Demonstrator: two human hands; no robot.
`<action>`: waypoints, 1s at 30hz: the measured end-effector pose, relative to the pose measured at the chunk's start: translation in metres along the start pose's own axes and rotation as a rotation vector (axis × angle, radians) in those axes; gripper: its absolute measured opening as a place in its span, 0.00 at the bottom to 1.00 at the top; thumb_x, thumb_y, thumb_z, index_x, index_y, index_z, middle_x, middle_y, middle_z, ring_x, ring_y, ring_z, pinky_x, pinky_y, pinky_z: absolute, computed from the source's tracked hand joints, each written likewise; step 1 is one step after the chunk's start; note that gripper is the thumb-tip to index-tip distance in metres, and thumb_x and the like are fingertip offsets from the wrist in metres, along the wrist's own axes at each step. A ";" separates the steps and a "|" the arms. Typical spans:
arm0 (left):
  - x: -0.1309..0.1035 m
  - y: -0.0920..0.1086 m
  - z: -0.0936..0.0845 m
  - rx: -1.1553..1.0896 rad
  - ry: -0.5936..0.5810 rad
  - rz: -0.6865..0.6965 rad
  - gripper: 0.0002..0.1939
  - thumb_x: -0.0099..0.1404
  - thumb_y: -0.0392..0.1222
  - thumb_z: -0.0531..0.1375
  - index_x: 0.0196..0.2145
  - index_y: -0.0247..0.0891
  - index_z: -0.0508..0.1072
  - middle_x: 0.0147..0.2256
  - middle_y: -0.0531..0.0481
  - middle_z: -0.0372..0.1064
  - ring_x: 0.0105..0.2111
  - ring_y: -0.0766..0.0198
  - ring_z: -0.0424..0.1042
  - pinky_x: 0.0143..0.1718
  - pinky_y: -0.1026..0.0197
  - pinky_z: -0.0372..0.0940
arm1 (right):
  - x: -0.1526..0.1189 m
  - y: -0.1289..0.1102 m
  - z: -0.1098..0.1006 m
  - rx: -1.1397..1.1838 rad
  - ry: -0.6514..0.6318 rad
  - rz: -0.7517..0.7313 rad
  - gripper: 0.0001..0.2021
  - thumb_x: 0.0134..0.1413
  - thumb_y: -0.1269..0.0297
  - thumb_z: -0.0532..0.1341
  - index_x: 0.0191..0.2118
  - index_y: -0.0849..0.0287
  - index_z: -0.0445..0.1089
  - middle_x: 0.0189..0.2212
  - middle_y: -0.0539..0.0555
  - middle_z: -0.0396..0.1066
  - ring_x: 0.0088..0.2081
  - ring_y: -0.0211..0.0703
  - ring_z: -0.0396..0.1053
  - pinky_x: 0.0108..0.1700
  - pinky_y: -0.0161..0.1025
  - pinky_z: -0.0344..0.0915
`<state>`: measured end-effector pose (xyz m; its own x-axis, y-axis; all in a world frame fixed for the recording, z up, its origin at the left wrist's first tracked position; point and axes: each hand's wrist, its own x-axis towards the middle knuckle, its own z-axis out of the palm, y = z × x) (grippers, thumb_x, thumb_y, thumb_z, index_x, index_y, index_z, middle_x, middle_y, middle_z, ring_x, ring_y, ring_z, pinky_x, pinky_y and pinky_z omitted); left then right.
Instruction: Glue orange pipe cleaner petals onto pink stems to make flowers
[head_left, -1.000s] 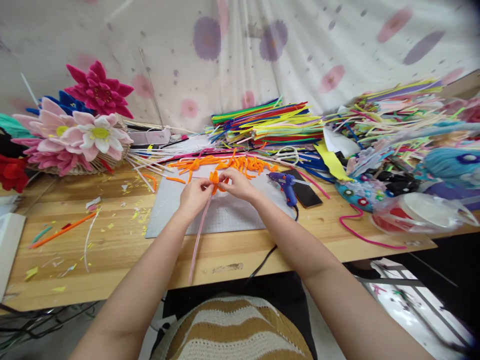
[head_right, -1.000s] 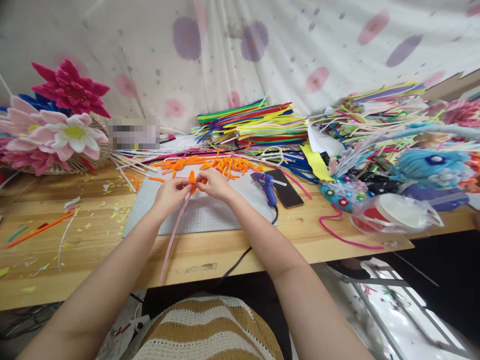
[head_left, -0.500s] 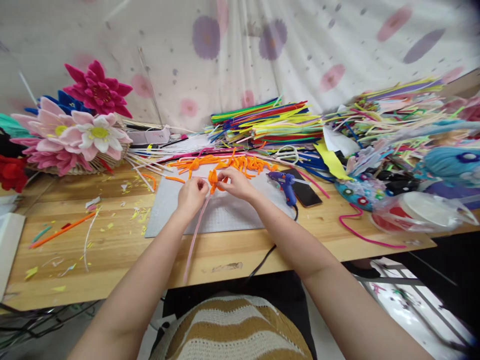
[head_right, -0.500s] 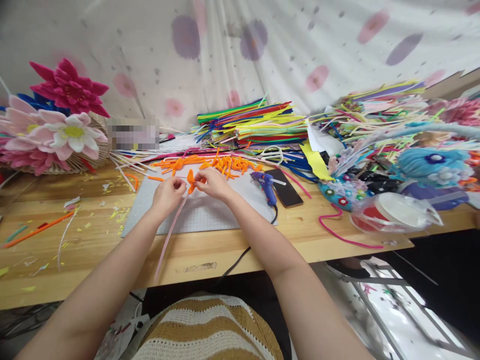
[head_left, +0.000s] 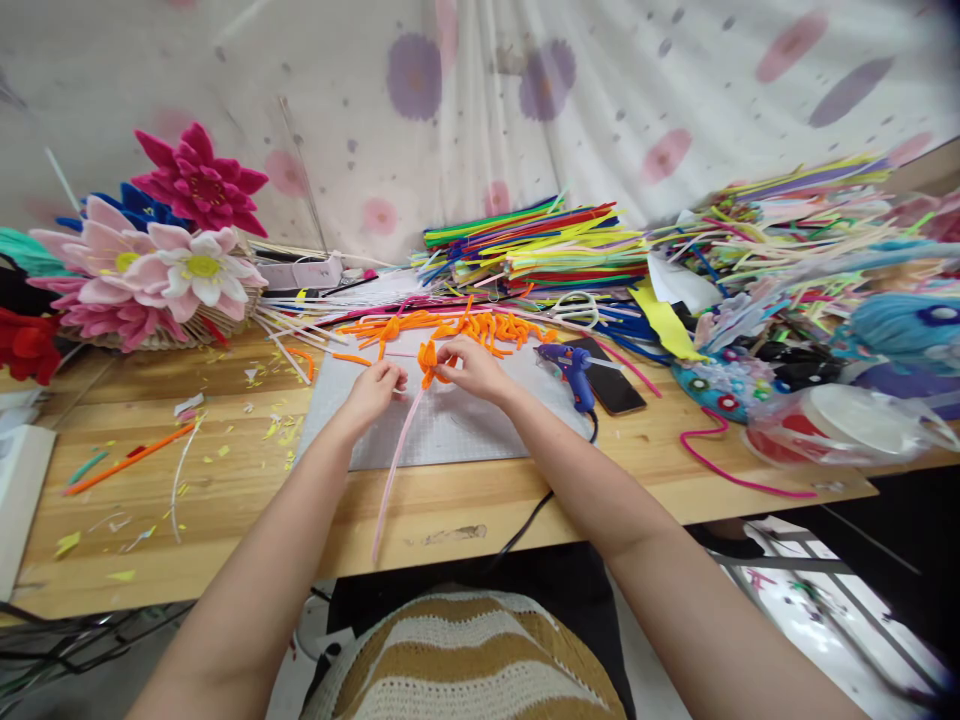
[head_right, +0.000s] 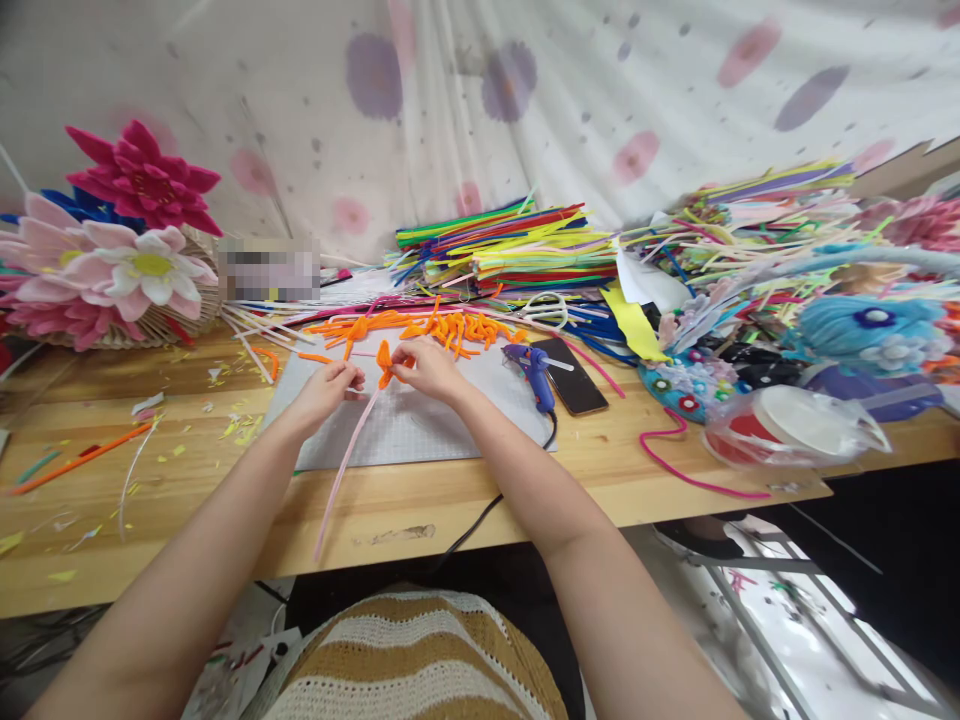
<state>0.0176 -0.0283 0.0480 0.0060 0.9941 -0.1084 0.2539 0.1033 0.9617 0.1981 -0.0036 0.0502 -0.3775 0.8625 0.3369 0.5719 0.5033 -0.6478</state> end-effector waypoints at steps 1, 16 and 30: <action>-0.002 0.002 0.001 -0.053 -0.025 -0.003 0.07 0.51 0.41 0.53 0.23 0.35 0.65 0.24 0.51 0.62 0.26 0.68 0.63 0.26 0.64 0.64 | 0.000 0.000 0.000 -0.004 0.000 0.001 0.02 0.46 0.69 0.59 0.27 0.60 0.69 0.29 0.50 0.68 0.34 0.37 0.62 0.38 0.35 0.56; -0.002 0.001 -0.011 0.202 0.099 0.107 0.17 0.57 0.50 0.50 0.16 0.38 0.60 0.14 0.56 0.55 0.16 0.70 0.56 0.22 0.65 0.54 | 0.001 0.000 0.002 -0.017 -0.002 0.007 0.03 0.46 0.69 0.59 0.28 0.60 0.70 0.30 0.51 0.69 0.34 0.38 0.62 0.38 0.36 0.56; -0.005 0.009 0.004 -0.225 -0.341 -0.275 0.17 0.51 0.51 0.62 0.30 0.31 0.71 0.27 0.44 0.70 0.28 0.64 0.70 0.33 0.59 0.66 | 0.001 -0.015 0.006 -0.006 -0.009 -0.067 0.02 0.45 0.72 0.58 0.26 0.59 0.68 0.27 0.50 0.68 0.34 0.38 0.62 0.39 0.36 0.56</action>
<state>0.0238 -0.0324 0.0562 0.2936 0.8655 -0.4059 0.0760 0.4021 0.9124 0.1852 -0.0103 0.0563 -0.4213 0.8264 0.3736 0.5494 0.5603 -0.6199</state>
